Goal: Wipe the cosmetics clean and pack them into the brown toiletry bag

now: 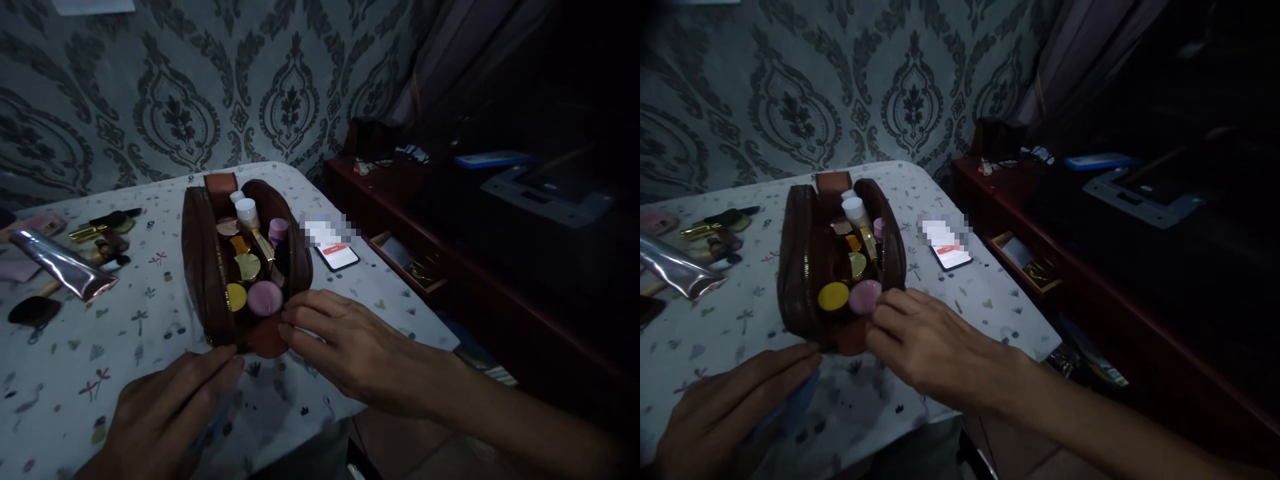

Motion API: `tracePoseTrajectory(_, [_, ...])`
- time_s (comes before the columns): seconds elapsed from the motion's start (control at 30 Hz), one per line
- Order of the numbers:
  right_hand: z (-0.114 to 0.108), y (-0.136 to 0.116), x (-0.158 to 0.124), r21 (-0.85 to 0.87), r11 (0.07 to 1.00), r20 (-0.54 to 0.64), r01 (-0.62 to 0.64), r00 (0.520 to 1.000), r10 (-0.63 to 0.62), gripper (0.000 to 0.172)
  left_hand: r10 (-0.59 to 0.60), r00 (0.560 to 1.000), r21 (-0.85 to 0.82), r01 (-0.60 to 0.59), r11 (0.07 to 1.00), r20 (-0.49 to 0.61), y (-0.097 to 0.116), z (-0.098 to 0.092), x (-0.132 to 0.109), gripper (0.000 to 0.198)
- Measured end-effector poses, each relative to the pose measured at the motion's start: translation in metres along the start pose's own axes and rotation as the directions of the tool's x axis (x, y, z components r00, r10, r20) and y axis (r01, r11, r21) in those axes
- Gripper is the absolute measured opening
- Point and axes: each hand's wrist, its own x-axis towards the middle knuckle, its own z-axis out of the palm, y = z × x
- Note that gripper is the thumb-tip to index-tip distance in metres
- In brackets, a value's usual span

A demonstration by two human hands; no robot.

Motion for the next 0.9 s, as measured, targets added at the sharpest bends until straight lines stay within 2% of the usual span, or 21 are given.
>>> tracePoseTrajectory(0.1, [-0.002, -0.008, -0.005, 0.035, 0.999, -0.059, -0.026, 0.998, 0.028, 0.025, -0.062, 0.998, -0.034, 0.061, 0.998, -0.021, -0.002, -0.004, -0.007, 0.036])
tracePoseTrajectory(0.2, [-0.004, -0.017, -0.004, 0.054, 0.998, -0.134, -0.044, 0.99, 0.051, 0.028, -0.159, 0.986, -0.097, 0.153, 0.983, -0.053, -0.014, -0.002, -0.013, 0.027])
tracePoseTrajectory(0.3, [-0.002, -0.032, 0.001, 0.094, 0.995, -0.194, -0.027, 0.98, 0.045, 0.029, -0.286, 0.956, -0.143, 0.274, 0.951, -0.068, -0.038, 0.003, -0.022, 0.023])
tracePoseTrajectory(0.4, [0.011, -0.05, 0.009, 0.183, 0.983, -0.224, -0.004, 0.974, 0.046, 0.025, -0.409, 0.91, -0.081, 0.404, 0.911, -0.06, -0.066, 0.007, -0.033, 0.025])
tracePoseTrajectory(0.47, [0.027, -0.061, 0.017, 0.241, 0.968, -0.234, 0.077, 0.972, -0.019, 0.023, -0.534, 0.845, 0.005, 0.534, 0.845, -0.005, -0.083, 0.007, -0.041, 0.027])
tracePoseTrajectory(0.57, [0.055, -0.075, 0.036, 0.327, 0.929, -0.134, 0.172, 0.982, -0.135, 0.02, -0.673, 0.738, 0.1, 0.667, 0.738, 0.049, -0.103, 0.004, -0.05, 0.027])
tracePoseTrajectory(0.63, [0.072, -0.084, 0.053, 0.367, 0.913, -0.078, 0.177, 0.984, -0.16, 0.02, -0.741, 0.671, 0.134, 0.731, 0.669, 0.037, -0.115, -0.001, -0.055, 0.027])
tracePoseTrajectory(0.7, [0.088, -0.091, 0.075, 0.404, 0.899, -0.048, 0.17, 0.985, -0.164, 0.02, -0.793, 0.608, 0.149, 0.787, 0.599, -0.027, -0.128, -0.01, -0.061, 0.029])
tracePoseTrajectory(0.8, [0.11, -0.098, 0.111, 0.542, 0.836, -0.039, 0.086, 0.996, -0.077, 0.02, -0.86, 0.473, 0.144, 0.881, 0.452, -0.195, -0.148, -0.025, -0.068, 0.033])
tracePoseTrajectory(0.87, [0.124, -0.101, 0.137, 0.68, 0.729, 0.007, -0.073, 0.996, 0.092, 0.021, -0.886, 0.37, 0.151, 0.928, 0.341, -0.279, -0.159, -0.035, -0.074, 0.038])
tracePoseTrajectory(0.9, [0.132, -0.102, 0.148, 0.748, 0.645, 0.063, -0.156, 0.984, 0.166, 0.021, -0.895, 0.333, 0.165, 0.941, 0.295, -0.296, -0.164, -0.039, -0.076, 0.042])
